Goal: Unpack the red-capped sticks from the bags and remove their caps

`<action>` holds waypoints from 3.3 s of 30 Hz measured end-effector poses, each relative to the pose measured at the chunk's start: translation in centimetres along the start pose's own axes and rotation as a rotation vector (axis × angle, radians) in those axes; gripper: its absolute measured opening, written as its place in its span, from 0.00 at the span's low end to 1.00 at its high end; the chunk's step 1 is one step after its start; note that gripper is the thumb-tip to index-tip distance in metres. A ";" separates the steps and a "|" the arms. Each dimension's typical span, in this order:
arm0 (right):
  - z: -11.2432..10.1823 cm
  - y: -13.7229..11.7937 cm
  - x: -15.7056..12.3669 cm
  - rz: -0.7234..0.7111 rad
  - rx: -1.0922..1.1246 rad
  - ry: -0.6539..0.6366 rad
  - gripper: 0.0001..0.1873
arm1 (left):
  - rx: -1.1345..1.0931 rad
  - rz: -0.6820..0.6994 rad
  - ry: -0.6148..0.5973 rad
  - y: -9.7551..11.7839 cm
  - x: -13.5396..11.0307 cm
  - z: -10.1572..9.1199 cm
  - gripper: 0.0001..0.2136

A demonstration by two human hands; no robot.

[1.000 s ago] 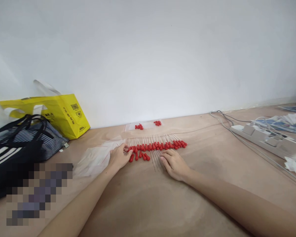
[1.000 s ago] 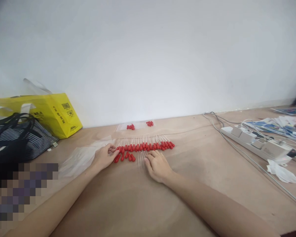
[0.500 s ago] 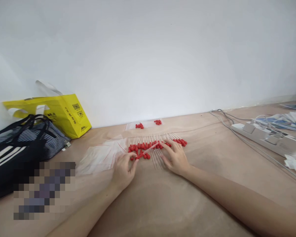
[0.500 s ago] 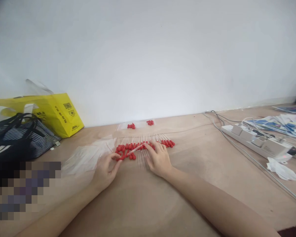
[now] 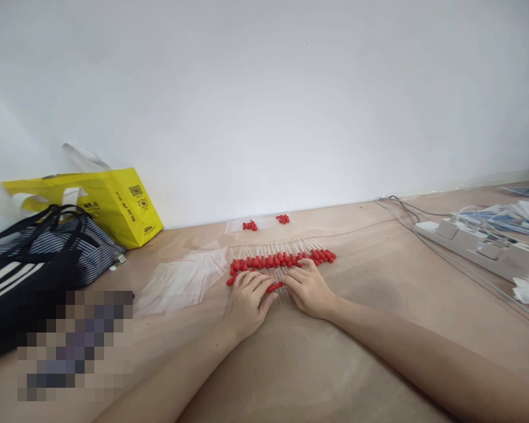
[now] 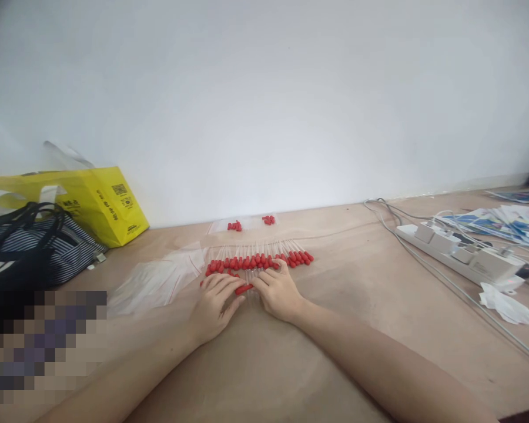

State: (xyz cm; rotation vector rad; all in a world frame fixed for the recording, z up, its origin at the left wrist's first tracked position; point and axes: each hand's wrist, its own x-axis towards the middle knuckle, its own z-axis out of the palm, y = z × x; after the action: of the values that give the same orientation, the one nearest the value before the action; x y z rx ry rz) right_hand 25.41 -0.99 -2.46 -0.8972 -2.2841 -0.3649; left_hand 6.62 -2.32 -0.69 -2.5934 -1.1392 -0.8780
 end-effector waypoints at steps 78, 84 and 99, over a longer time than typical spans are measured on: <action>-1.1 1.3 -1.2 0.304 0.150 0.023 0.13 | 0.242 -0.555 0.099 -3.7 3.2 -0.5 0.10; -0.8 0.8 -0.8 0.179 0.048 0.138 0.16 | 0.201 -0.162 0.195 -1.7 -0.7 -1.9 0.07; 0.2 0.3 -0.1 -0.109 -0.038 0.190 0.09 | 0.068 0.202 0.149 -0.1 -0.5 -1.1 0.08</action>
State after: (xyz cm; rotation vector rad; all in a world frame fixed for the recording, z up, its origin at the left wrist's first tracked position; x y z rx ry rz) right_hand 25.58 -0.72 -2.71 -0.7256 -2.1617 -0.5207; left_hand 5.78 -2.92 -0.11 -2.4865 -0.8359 -0.9505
